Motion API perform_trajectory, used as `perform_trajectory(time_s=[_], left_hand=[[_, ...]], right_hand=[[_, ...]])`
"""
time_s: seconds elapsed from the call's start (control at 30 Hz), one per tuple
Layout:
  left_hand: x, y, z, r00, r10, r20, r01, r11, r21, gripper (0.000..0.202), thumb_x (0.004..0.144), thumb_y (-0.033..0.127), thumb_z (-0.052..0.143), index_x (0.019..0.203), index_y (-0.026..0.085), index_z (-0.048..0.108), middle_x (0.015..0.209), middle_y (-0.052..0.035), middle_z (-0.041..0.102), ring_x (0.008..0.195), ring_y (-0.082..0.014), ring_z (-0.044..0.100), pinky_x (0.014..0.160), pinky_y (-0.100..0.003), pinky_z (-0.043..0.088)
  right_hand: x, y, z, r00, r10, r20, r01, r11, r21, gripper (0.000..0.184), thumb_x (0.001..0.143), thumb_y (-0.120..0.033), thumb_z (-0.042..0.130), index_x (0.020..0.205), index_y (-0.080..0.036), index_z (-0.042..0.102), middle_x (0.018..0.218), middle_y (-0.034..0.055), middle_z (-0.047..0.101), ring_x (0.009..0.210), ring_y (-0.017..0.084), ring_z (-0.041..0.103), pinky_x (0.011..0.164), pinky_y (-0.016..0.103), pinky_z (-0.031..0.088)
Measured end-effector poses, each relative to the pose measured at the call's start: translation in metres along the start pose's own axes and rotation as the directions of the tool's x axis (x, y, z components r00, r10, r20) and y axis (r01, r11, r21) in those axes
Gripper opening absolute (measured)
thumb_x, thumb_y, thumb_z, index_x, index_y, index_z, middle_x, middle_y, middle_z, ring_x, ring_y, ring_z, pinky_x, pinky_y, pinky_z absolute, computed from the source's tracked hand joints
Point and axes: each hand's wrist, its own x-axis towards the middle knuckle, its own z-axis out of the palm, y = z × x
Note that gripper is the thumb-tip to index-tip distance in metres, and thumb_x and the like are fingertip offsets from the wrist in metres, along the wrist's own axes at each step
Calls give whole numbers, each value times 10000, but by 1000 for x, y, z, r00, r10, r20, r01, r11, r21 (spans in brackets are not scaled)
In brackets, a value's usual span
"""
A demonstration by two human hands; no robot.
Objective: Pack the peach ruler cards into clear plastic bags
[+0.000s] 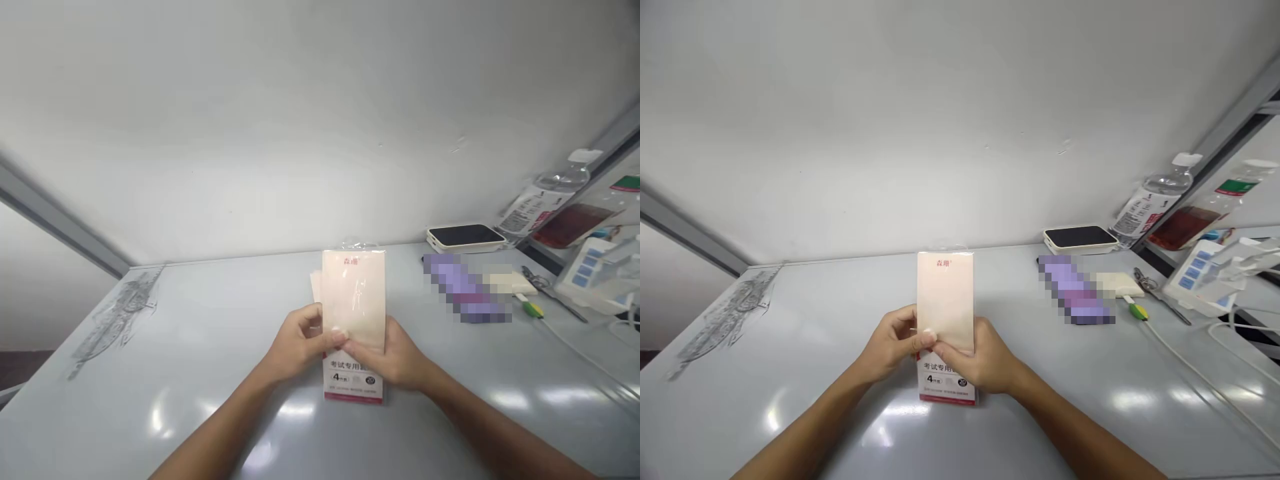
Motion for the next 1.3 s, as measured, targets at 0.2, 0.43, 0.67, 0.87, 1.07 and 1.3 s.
perform_trajectory(time_s=[0.2, 0.43, 0.67, 0.87, 1.07, 1.3], left_hand=[[0, 0, 1, 1000, 2, -10, -3, 999, -44, 251, 693, 320, 679, 852, 133, 629, 838, -70, 646, 772, -190, 608, 683, -329, 486], [4, 0, -4, 996, 7, -86, -7, 1000, 4, 232, 653, 335, 706, 700, 134, 599, 688, -31, 636, 643, -151, 591, 619, -288, 454], [14, -21, -22, 903, 114, -414, 165, 797, 581, 379, 670, 552, 599, 713, 181, 534, 597, 7, 556, 532, -123, 476, 460, -221, 289], [16, -22, -32, 871, 180, -457, 259, 624, 737, 437, 721, 585, 503, 555, 193, 405, 494, 28, 429, 450, -99, 332, 433, -228, 202], [14, -13, -26, 898, 277, -343, 105, 621, 777, 416, 826, 452, 399, 523, 177, 320, 470, 48, 320, 466, -77, 248, 458, -216, 212], [5, -24, -5, 968, 245, -51, -77, 485, 871, 400, 870, 378, 334, 531, 176, 270, 469, 45, 298, 451, -73, 244, 464, -226, 213]], right_hand=[[-1, 6, -3, 990, -136, -27, 126, 965, -232, 185, 799, -284, 525, 853, -188, 674, 739, 60, 654, 732, 233, 615, 645, 352, 496], [1, 3, -3, 999, -38, -38, 27, 969, -244, 200, 826, -347, 493, 845, -197, 623, 741, 41, 647, 664, 194, 597, 576, 300, 452], [10, 11, -18, 931, 196, -309, -331, 810, -484, 334, 815, -544, 423, 887, -242, 547, 584, -3, 571, 521, 181, 520, 479, 290, 345], [12, 6, -39, 882, 184, -434, -447, 616, -648, 422, 787, -609, 400, 900, -247, 584, 617, 36, 592, 582, 218, 541, 513, 303, 316], [9, -3, -29, 959, 127, -254, -265, 724, -637, 379, 842, -500, 365, 603, -218, 450, 544, -9, 516, 487, 140, 439, 464, 260, 274], [2, 4, -1, 996, -33, 77, 76, 730, -679, 306, 837, -245, 367, 551, -189, 274, 492, -41, 368, 455, 86, 280, 462, 239, 219]])
